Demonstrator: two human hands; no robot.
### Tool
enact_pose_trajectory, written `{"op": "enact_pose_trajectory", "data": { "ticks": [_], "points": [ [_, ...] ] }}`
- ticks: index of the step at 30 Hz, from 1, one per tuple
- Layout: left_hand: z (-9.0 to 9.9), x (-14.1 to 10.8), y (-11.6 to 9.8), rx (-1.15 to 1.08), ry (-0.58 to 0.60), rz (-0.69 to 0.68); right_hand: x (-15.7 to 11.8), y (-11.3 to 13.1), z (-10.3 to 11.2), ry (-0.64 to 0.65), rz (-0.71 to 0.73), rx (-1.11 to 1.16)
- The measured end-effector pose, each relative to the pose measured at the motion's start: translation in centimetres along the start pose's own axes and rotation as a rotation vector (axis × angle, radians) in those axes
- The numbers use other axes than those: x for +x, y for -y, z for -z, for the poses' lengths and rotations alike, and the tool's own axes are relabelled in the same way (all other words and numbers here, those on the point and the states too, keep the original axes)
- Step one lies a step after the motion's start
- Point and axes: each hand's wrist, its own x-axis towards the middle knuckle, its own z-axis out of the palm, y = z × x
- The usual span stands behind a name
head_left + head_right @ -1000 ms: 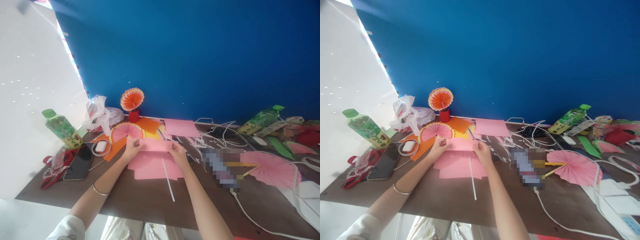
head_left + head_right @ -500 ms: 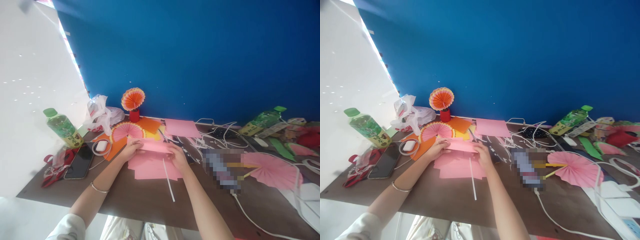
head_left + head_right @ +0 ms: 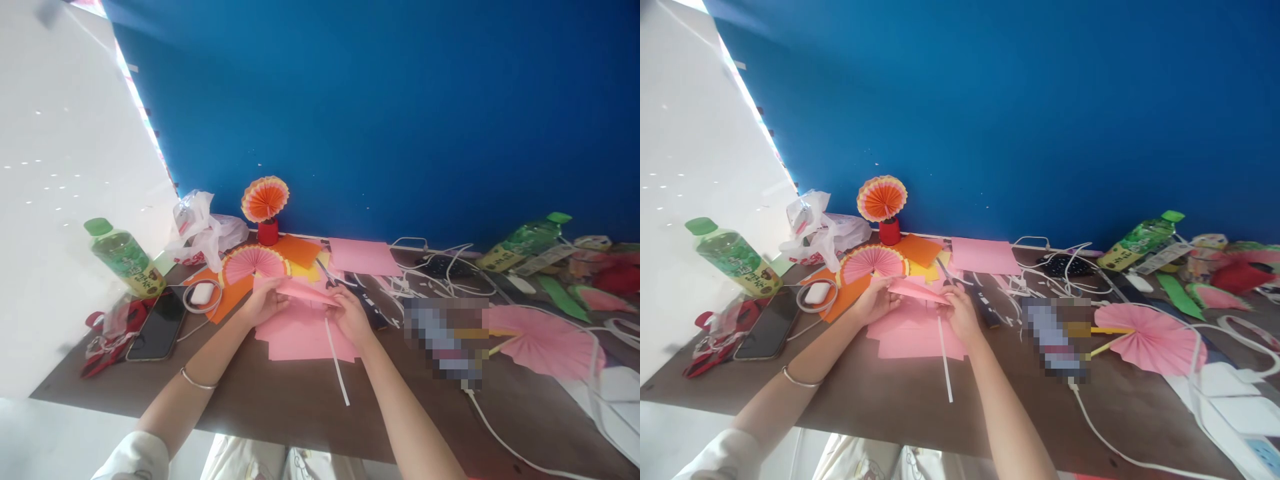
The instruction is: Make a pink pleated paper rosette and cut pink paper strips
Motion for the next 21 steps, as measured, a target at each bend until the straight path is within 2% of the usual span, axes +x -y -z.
{"op": "enact_pose_trajectory", "data": {
  "ticks": [10, 13, 17, 21],
  "points": [
    [-0.9, 0.2, 1.5, 0.063, -0.099, -0.121, -0.5, -0.7, -1.4, 0.042, 0.092, -0.118],
    [-1.0, 0.4, 1.5, 0.047, -0.145, -0.174, -0.9, -0.4, -1.8, 0.047, 0.119, -0.277],
    [-1.3, 0.5, 1.9, 0.042, -0.195, -0.249, -1.3, 0.0, -2.2, -0.013, 0.246, -0.561],
    [-1.5, 0.3, 2.2, 0.062, -0.249, -0.422, -1.4, -0.1, -2.3, -0.023, 0.290, -0.613]
  ]
}}
